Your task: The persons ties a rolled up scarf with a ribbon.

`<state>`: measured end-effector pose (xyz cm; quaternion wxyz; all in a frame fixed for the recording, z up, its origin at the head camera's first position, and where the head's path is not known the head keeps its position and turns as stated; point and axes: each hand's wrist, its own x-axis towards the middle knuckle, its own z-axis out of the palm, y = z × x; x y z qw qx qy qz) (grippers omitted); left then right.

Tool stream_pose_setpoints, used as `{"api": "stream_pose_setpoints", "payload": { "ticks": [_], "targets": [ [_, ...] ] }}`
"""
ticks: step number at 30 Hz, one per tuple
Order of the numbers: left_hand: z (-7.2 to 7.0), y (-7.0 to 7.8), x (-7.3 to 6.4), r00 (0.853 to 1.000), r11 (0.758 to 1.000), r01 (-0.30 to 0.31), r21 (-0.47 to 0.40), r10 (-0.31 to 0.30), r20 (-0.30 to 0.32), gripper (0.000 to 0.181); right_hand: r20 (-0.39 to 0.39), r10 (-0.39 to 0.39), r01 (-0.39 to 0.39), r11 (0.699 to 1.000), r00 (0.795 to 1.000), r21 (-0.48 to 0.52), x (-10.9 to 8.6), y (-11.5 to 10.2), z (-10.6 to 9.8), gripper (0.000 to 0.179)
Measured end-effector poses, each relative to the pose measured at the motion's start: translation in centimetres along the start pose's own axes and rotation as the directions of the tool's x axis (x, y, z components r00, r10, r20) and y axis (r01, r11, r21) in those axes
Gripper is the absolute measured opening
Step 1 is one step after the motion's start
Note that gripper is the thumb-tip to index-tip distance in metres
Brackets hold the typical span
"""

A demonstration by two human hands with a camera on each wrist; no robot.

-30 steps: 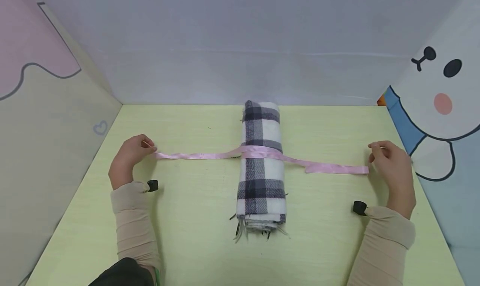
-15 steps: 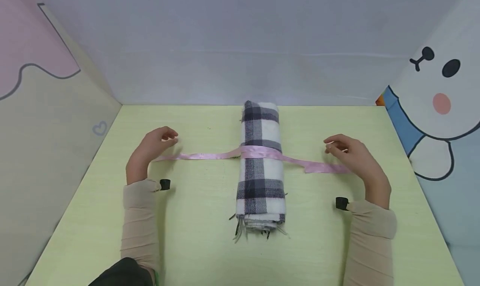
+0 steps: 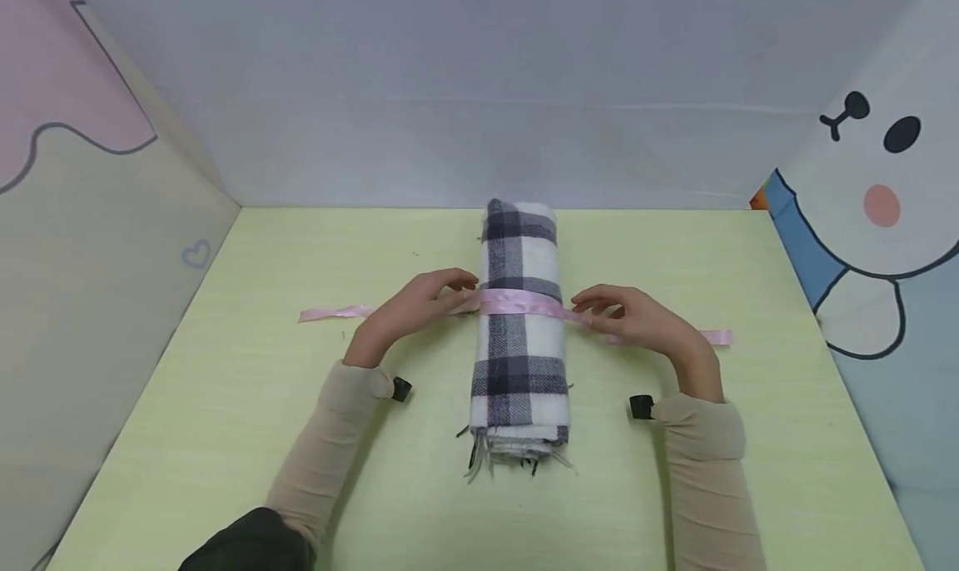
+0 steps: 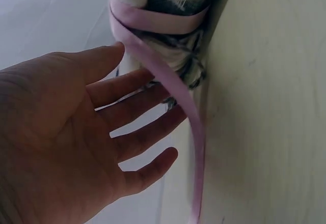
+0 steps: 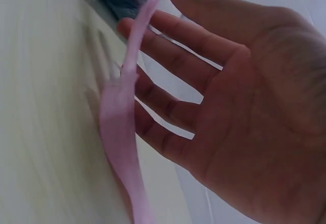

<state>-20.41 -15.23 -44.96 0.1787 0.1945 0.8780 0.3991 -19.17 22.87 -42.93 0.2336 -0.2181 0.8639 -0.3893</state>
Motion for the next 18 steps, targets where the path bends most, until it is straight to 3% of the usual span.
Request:
{"api": "stream_pose_setpoints", "payload": {
  "ticks": [6, 10, 18],
  "targets": [
    [1.3, 0.4, 0.6, 0.998, 0.998, -0.057, 0.023, 0.057, 0.004, 0.029, 0.053, 0.035, -0.037, 0.998, 0.998, 0.052, 0.9, -0.7, 0.8, 0.039],
    [1.6, 0.4, 0.6, 0.997, 0.997, -0.074, -0.016, 0.074, -0.006, 0.021, 0.051, 0.012, -0.015, 0.998, 0.999, 0.063, 1.5, -0.9, 1.5, 0.04],
    [1.4, 0.3, 0.6, 0.997, 0.996, -0.073, 0.047, 0.074, -0.018, 0.017, 0.067, -0.013, 0.006, 0.995, 0.998, 0.103, 2.2, -1.2, 2.3, 0.031]
  ]
}}
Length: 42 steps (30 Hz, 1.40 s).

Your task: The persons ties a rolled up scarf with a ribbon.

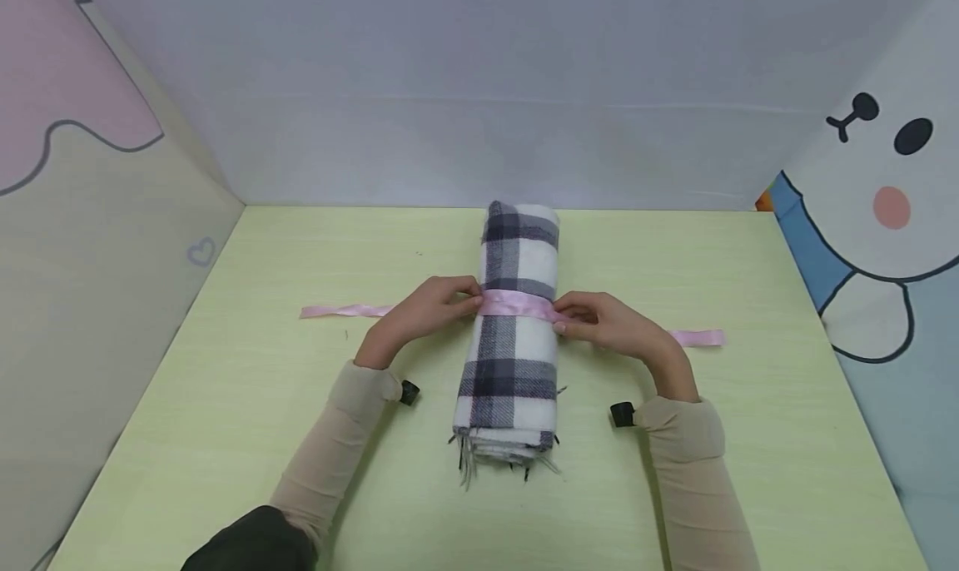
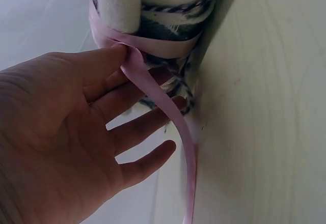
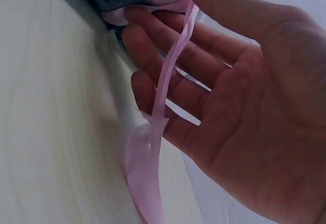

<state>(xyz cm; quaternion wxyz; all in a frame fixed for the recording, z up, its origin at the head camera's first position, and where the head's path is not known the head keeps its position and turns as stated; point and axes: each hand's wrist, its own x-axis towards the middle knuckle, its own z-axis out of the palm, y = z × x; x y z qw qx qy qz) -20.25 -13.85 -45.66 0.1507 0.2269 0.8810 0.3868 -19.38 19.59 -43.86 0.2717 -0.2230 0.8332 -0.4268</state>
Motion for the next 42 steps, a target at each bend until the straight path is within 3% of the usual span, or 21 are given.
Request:
{"api": "stream_pose_setpoints", "payload": {
  "ticks": [8, 17, 23, 27, 34, 37, 42],
  "targets": [
    [-1.9, -0.8, -1.1, 0.999, 0.996, 0.049, -0.079, -0.051, -0.018, 0.025, -0.044, 0.049, -0.05, 0.998, 0.998, -0.03, -2.2, 0.6, -1.7, 0.022],
    [-3.9, -2.7, -3.1, 1.0, 0.984, 0.018, -0.177, -0.017, 0.009, 0.04, -0.09, 0.109, -0.112, 0.993, 0.99, -0.034, -6.0, 2.0, -4.7, 0.024],
    [-6.2, -3.0, -4.0, 1.0, 0.983, 0.004, -0.183, -0.002, 0.01, 0.043, -0.099, 0.107, -0.112, 0.993, 0.989, -0.042, -8.0, 2.1, -7.4, 0.025],
    [-7.9, -2.9, -4.7, 0.999, 0.977, 0.043, -0.211, -0.039, 0.022, 0.044, -0.139, 0.119, -0.131, 0.988, 0.983, -0.079, -9.6, 1.9, -9.1, 0.022],
    [-10.5, -2.9, -6.1, 0.995, 0.94, 0.099, -0.327, -0.086, 0.052, 0.043, -0.203, 0.163, -0.199, 0.965, 0.965, -0.171, -12.1, 1.7, -11.7, 0.02],
    [-11.6, -3.1, -6.9, 0.992, 0.939, 0.127, -0.32, -0.118, 0.048, 0.042, -0.209, 0.197, -0.237, 0.953, 0.958, -0.19, -13.0, 1.6, -12.8, 0.021],
    [-13.4, -3.8, -8.4, 0.986, 0.948, 0.165, -0.274, -0.168, 0.013, 0.041, -0.256, 0.274, -0.332, 0.917, 0.927, -0.221, -14.1, 1.9, -14.8, 0.024]
  ]
}}
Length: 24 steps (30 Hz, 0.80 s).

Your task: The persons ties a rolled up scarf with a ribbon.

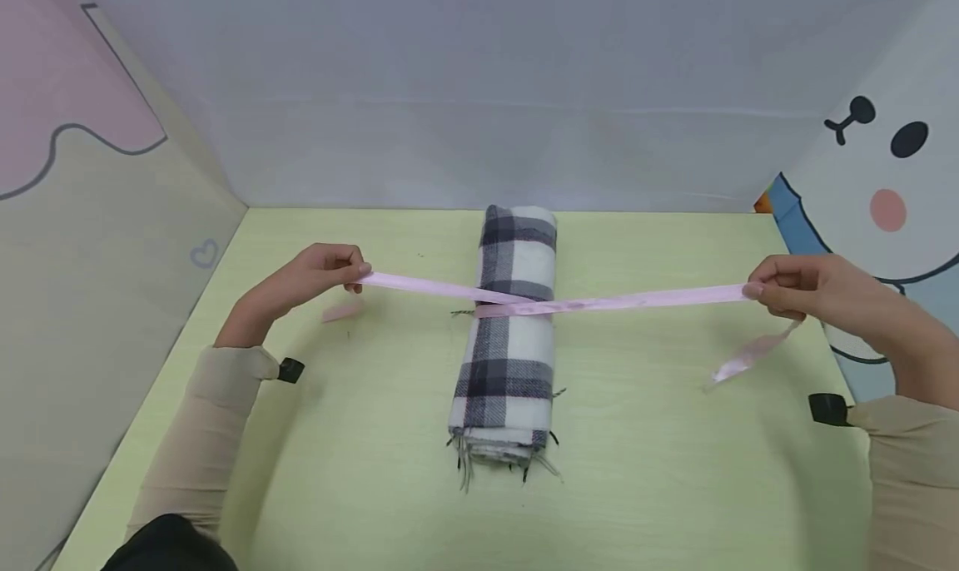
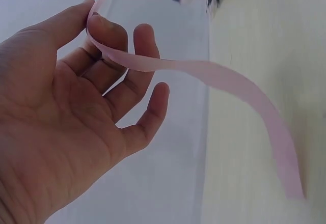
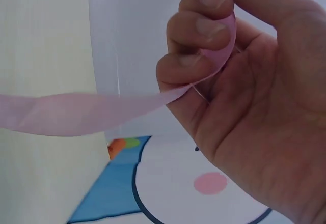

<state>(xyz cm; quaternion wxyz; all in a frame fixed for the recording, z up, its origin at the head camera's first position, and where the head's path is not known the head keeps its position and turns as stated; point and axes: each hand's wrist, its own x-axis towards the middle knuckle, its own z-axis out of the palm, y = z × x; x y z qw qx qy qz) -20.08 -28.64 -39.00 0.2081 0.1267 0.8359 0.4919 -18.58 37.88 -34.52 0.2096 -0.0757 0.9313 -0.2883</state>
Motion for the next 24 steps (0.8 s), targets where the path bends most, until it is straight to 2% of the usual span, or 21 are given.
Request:
{"api": "stream_pose_setpoints", "payload": {
  "ticks": [4, 8, 12, 15, 18, 22, 24],
  "targets": [
    [-1.6, -1.0, -1.0, 0.998, 0.999, 0.039, 0.03, -0.038, -0.047, 0.042, -0.043, 0.012, -0.014, 0.999, 0.999, -0.033, -0.1, 0.9, -0.8, 0.024],
    [-3.1, -2.4, -2.2, 0.992, 0.995, 0.086, 0.057, -0.079, -0.102, 0.043, -0.064, 0.046, -0.051, 0.995, 0.997, -0.083, -0.1, 2.1, -1.0, 0.033],
    [-4.5, -4.4, -3.4, 0.979, 0.987, 0.136, 0.08, -0.122, -0.164, 0.045, -0.09, 0.07, -0.08, 0.991, 0.993, -0.106, -0.2, 3.3, -0.9, 0.039],
    [-5.3, -6.1, -4.2, 0.965, 0.977, 0.187, 0.106, -0.162, -0.209, 0.047, -0.077, 0.082, -0.092, 0.986, 0.994, -0.137, 0.1, 4.1, -0.8, 0.042],
    [-5.7, -8.0, -4.6, 0.954, 0.964, 0.225, 0.143, -0.188, -0.234, 0.046, -0.079, 0.08, -0.094, 0.977, 0.994, -0.192, 0.4, 4.9, -0.5, 0.043],
    [-5.6, -10.2, -4.7, 0.948, 0.949, 0.253, 0.186, -0.205, -0.242, 0.044, -0.084, 0.06, -0.079, 0.966, 0.995, -0.247, 0.9, 6.0, 0.5, 0.039],
    [-5.3, -10.8, -4.6, 0.947, 0.94, 0.264, 0.214, -0.21, -0.244, 0.043, -0.058, 0.052, -0.065, 0.964, 0.997, -0.257, 1.2, 6.4, 1.1, 0.036]
  ]
}}
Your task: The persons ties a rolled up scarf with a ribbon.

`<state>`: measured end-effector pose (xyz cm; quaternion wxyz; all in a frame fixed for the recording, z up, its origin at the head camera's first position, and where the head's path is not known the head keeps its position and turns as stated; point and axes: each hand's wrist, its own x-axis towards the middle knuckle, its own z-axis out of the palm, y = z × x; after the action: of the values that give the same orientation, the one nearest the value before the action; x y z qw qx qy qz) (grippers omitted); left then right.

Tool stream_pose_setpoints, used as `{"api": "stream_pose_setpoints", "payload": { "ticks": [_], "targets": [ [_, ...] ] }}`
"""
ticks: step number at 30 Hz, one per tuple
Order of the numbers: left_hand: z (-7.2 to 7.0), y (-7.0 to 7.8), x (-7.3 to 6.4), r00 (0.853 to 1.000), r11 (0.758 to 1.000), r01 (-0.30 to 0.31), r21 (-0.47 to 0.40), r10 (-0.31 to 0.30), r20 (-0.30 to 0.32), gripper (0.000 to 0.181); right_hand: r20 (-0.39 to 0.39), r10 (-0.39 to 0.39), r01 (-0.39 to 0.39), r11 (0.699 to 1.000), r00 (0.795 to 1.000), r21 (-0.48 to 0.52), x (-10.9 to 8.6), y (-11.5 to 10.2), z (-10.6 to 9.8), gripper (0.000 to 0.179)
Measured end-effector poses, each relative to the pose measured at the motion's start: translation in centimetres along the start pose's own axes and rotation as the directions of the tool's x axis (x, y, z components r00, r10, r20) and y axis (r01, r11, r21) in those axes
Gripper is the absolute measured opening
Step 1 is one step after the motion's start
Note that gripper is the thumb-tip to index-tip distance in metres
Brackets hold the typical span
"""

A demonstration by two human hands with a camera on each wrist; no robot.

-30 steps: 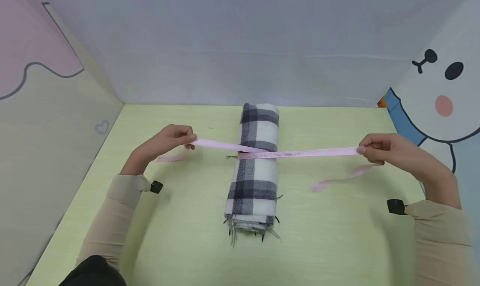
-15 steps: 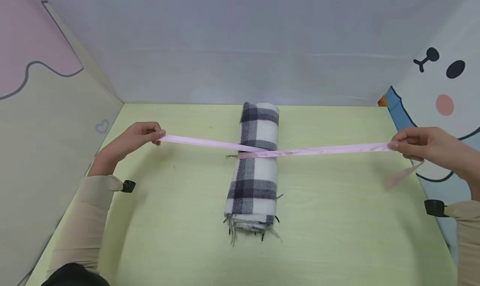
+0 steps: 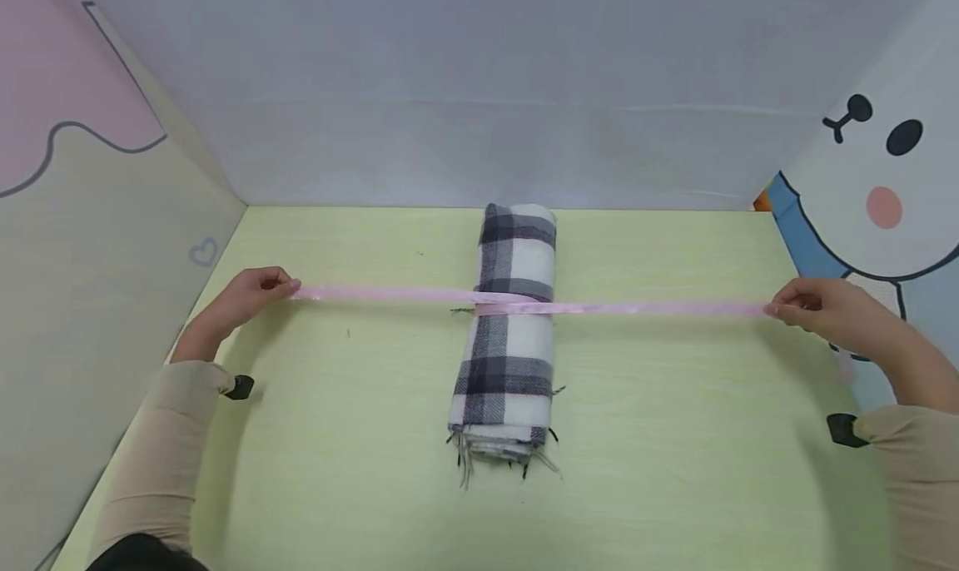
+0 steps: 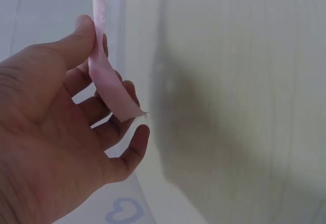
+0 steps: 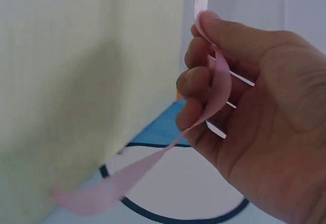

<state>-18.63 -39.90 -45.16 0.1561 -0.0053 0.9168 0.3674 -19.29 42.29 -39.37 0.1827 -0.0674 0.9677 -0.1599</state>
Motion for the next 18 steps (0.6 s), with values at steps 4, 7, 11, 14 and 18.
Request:
{"api": "stream_pose_setpoints", "payload": {
  "ticks": [4, 7, 11, 14, 18],
  "targets": [
    [0.9, -0.5, 0.7, 1.0, 0.995, 0.01, 0.104, -0.009, -0.01, 0.038, 0.048, -0.03, 0.03, 0.999, 0.998, -0.017, 0.5, 0.1, 1.5, 0.03],
    [1.5, -0.4, 1.0, 1.0, 0.978, 0.015, 0.207, -0.01, -0.023, 0.032, 0.058, -0.06, 0.061, 0.998, 0.997, -0.016, 0.8, 0.1, 2.6, 0.023],
    [2.2, -0.1, 1.2, 0.999, 0.945, 0.04, 0.324, -0.028, -0.04, 0.028, 0.052, -0.104, 0.103, 0.995, 0.993, 0.009, 1.0, 0.1, 4.0, 0.013],
    [2.6, 0.0, 1.3, 0.998, 0.932, 0.055, 0.358, -0.04, -0.048, 0.028, 0.001, -0.158, 0.158, 0.987, 0.987, -0.005, 1.2, 0.0, 4.8, 0.006],
    [2.9, -0.1, 1.3, 0.997, 0.929, 0.068, 0.363, -0.052, -0.055, 0.026, -0.083, -0.209, 0.206, 0.978, 0.974, -0.043, 1.4, -0.1, 5.4, 0.004]
  ]
}}
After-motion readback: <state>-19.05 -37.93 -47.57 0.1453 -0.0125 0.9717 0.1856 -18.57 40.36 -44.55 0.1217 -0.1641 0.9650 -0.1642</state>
